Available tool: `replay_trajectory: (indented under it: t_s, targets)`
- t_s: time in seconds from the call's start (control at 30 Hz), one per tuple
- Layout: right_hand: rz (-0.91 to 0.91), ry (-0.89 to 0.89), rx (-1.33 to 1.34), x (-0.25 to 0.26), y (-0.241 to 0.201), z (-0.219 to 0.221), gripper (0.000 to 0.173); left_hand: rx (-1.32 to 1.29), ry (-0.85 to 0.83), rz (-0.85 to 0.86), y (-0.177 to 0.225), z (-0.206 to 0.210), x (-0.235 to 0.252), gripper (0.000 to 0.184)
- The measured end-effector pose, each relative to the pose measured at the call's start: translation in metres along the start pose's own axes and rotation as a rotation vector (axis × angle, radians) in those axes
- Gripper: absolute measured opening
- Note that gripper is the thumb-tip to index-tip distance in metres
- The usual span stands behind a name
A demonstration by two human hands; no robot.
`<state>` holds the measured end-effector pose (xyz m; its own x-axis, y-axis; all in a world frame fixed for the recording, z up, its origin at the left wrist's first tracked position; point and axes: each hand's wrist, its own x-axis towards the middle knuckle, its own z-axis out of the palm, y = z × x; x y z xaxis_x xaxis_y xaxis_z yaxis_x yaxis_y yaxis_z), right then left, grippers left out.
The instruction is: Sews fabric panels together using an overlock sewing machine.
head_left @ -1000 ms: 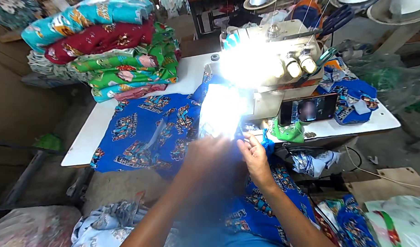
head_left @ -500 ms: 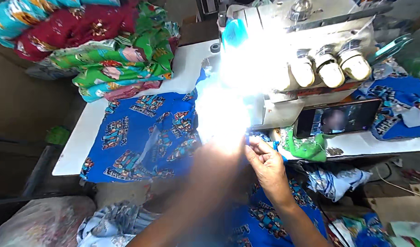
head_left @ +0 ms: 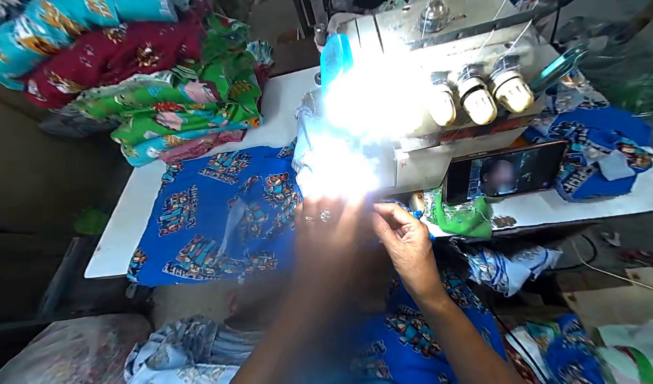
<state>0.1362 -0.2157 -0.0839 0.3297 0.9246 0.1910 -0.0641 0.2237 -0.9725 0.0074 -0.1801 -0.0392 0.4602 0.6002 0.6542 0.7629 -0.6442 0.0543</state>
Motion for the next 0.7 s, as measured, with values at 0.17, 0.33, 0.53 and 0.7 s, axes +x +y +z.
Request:
replay_trajectory:
  t_s: [0.17,0.33,0.53,0.7]
  targets:
    - [0.075,-0.017,0.101,-0.002,-0.004,0.0,0.011,-0.109,0.025,0.111,-0.025,0.007,-0.002,0.029]
    - [0.124,-0.021,0.172,-0.006,-0.005,-0.002,0.013,-0.211,0.109,0.244,-0.023,0.005,-0.003,0.016]
    - [0.135,-0.027,0.209,-0.008,-0.007,-0.002,0.016,-0.098,0.04,0.126,-0.03,0.015,-0.008,0.032]
    - [0.156,-0.046,0.219,-0.012,-0.008,-0.004,0.021,-0.144,0.147,0.179,-0.021,0.005,-0.011,0.014]
